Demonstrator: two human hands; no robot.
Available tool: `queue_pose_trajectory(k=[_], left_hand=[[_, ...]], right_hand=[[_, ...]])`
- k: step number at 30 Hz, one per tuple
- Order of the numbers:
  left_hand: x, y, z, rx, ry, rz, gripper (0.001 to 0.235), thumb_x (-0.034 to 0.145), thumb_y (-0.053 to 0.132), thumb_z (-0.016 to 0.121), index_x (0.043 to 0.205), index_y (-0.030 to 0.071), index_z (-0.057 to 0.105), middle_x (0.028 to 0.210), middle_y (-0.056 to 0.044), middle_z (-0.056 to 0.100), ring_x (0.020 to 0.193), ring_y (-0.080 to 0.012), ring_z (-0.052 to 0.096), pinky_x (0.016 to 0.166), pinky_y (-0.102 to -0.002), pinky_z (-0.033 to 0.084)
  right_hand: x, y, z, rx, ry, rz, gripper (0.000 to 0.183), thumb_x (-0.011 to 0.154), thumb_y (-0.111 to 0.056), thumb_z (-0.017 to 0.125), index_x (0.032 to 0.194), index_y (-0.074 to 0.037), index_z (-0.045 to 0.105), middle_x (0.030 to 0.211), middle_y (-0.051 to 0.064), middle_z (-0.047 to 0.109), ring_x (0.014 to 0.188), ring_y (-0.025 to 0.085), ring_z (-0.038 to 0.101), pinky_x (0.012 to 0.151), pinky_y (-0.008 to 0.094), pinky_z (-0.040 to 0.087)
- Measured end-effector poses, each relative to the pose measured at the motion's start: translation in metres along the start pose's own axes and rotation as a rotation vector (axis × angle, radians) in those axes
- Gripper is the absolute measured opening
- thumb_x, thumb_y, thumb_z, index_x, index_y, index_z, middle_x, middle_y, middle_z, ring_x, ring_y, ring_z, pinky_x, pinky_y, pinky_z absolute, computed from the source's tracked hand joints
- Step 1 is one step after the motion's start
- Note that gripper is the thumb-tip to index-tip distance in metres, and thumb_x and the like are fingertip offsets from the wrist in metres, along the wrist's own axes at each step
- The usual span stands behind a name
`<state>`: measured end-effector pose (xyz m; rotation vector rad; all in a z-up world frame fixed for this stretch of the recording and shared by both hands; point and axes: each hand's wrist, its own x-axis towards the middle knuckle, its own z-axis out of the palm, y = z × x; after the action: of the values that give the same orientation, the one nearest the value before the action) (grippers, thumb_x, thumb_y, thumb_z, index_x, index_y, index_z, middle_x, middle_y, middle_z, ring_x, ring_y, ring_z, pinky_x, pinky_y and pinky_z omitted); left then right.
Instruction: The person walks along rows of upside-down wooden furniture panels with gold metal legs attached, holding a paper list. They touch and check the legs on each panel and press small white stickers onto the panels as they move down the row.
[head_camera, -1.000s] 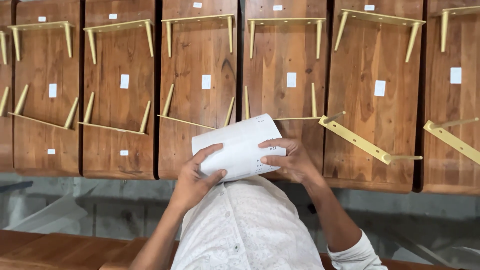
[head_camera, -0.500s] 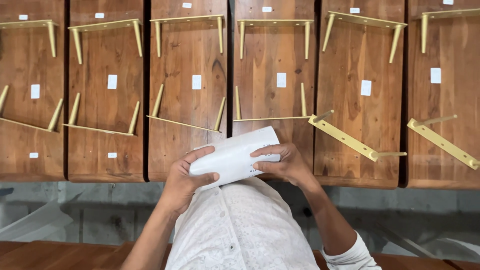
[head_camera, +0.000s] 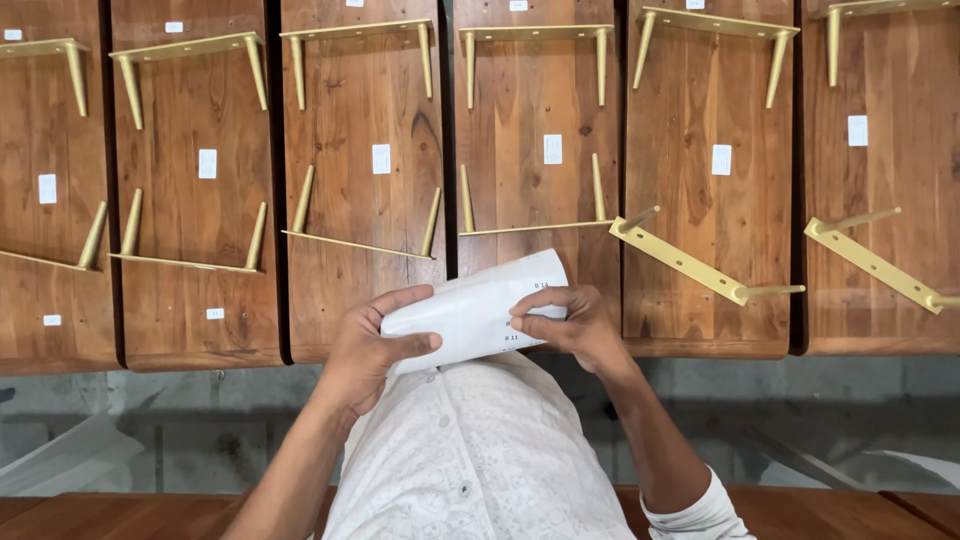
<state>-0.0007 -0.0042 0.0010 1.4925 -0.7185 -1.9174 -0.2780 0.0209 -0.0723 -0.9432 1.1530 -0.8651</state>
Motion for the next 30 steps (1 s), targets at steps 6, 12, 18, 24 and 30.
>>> queue_pose_trajectory(k=[6, 12, 18, 24, 30], left_hand=[[0.002, 0.001, -0.001, 0.001, 0.012, -0.013, 0.064, 0.067, -0.015, 0.080, 0.129, -0.005, 0.066, 0.109, -0.017, 0.076, 0.091, -0.0186, 0.072, 0.082, -0.031, 0.060], [0.008, -0.004, -0.007, -0.013, 0.021, -0.005, 0.064, 0.068, -0.014, 0.080, 0.130, -0.005, 0.066, 0.109, -0.017, 0.076, 0.093, -0.0186, 0.072, 0.085, -0.030, 0.060], [0.013, -0.012, -0.031, -0.093, 0.072, -0.023, 0.065, 0.070, -0.011, 0.078, 0.132, -0.006, 0.062, 0.114, -0.018, 0.073, 0.097, -0.0231, 0.072, 0.084, -0.034, 0.060], [0.004, -0.026, -0.072, -0.007, 0.307, -0.041, 0.064, 0.072, -0.010, 0.076, 0.134, -0.010, 0.060, 0.117, -0.020, 0.072, 0.103, -0.0249, 0.071, 0.085, -0.033, 0.058], [-0.011, -0.040, -0.094, 0.075, 0.489, -0.157, 0.065, 0.074, -0.007, 0.076, 0.137, -0.009, 0.059, 0.119, -0.020, 0.072, 0.101, -0.0244, 0.069, 0.083, -0.035, 0.056]], right_hand=[[0.001, 0.003, 0.001, -0.043, 0.031, 0.042, 0.015, 0.081, 0.001, 0.084, 0.095, -0.001, 0.082, 0.084, 0.007, 0.078, 0.068, 0.009, 0.064, 0.055, 0.025, 0.051], [0.004, 0.009, 0.003, 0.034, -0.014, 0.014, 0.013, 0.083, -0.005, 0.082, 0.095, -0.004, 0.080, 0.086, 0.002, 0.077, 0.079, 0.007, 0.069, 0.067, 0.023, 0.057], [0.022, 0.038, -0.009, 0.293, 0.014, -0.295, 0.011, 0.085, -0.004, 0.079, 0.091, -0.006, 0.070, 0.127, -0.010, 0.058, 0.121, 0.003, 0.058, 0.100, 0.022, 0.050], [0.070, 0.182, -0.082, -0.028, 0.684, -0.184, 0.011, 0.090, 0.002, 0.075, 0.097, -0.006, 0.074, 0.096, 0.002, 0.064, 0.090, 0.016, 0.058, 0.078, 0.030, 0.047], [0.119, 0.249, -0.102, -0.459, 0.662, -0.313, 0.019, 0.089, 0.002, 0.072, 0.104, -0.006, 0.064, 0.093, 0.013, 0.061, 0.088, 0.028, 0.061, 0.078, 0.039, 0.053]])
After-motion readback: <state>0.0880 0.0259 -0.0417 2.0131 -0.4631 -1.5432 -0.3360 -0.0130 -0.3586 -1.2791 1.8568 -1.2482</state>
